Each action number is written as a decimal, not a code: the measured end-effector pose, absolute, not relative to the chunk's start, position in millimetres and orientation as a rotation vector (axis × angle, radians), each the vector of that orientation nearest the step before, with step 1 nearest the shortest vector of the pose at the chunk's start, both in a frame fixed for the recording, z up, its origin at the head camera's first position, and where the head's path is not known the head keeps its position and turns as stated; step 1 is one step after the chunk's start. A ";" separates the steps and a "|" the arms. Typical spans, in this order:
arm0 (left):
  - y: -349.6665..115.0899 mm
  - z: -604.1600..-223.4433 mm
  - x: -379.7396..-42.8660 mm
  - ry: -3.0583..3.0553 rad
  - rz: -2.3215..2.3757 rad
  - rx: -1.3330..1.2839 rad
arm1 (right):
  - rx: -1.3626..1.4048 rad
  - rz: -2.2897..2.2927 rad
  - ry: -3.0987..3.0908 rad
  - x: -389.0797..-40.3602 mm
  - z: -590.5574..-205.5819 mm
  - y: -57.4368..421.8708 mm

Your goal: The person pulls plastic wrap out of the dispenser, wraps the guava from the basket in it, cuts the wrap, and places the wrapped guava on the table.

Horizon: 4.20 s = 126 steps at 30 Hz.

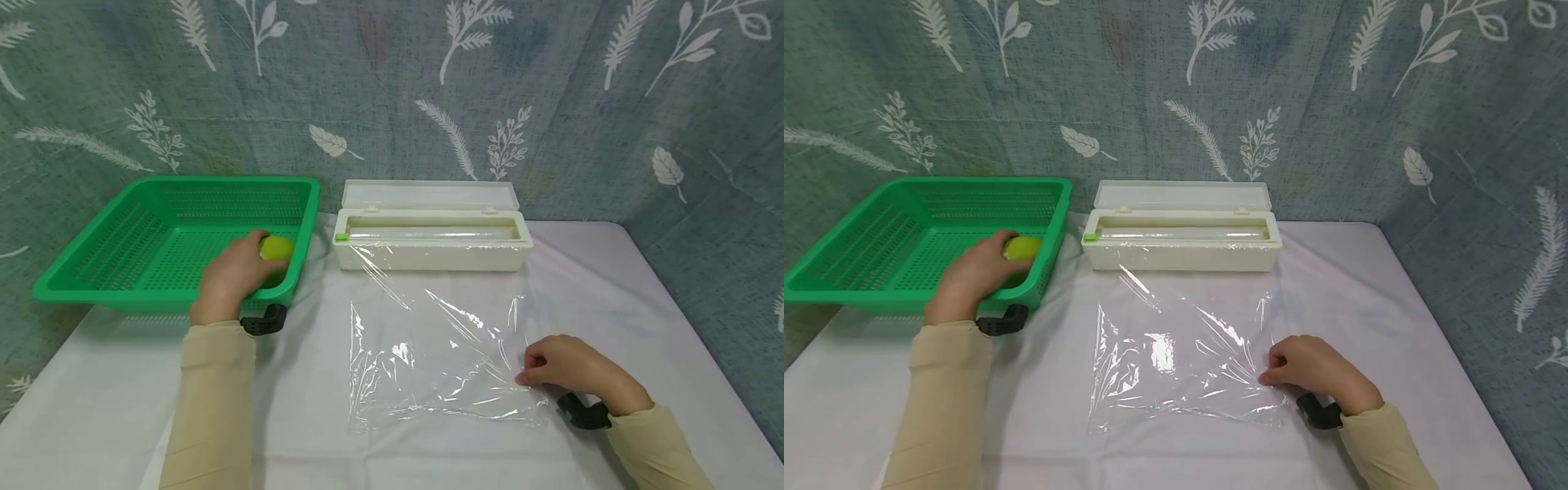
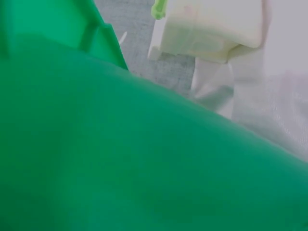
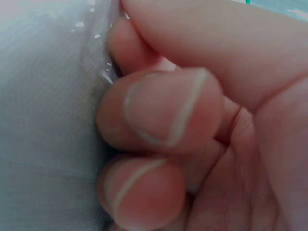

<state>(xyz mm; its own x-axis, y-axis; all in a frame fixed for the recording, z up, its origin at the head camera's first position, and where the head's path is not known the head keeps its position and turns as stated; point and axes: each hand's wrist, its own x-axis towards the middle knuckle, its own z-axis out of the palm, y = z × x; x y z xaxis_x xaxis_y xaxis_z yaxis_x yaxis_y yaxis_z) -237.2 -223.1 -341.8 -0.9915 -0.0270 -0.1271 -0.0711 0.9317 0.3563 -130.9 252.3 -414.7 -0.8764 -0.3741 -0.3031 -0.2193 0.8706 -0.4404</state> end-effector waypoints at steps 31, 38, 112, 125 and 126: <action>-232.8 -339.2 -235.7 2.986 0.668 -0.083 | -0.428 -0.574 2.640 -131.0 -414.9 249.7; -240.4 -336.3 -233.0 2.903 0.944 -0.109 | -0.429 -0.576 2.634 -130.7 -414.7 248.6; -40.7 -384.0 -208.4 1.975 1.665 0.574 | -0.473 -0.557 2.650 -130.5 -412.5 252.6; -31.9 -401.9 -208.4 2.134 1.443 0.622 | -0.447 -0.580 2.642 -130.6 -413.1 253.8; -32.2 -402.7 -209.0 2.151 1.417 0.634 | -0.448 -0.583 2.642 -130.6 -412.9 254.2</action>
<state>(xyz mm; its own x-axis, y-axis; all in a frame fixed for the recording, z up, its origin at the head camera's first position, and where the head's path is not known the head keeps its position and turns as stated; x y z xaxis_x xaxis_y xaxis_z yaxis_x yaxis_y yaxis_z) -209.0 -32.2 -402.7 -0.7756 0.6156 -0.1400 0.1143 0.3550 0.9278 -130.6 254.2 -412.9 -0.8700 -0.3852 -0.3077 -0.2198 0.8618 -0.4572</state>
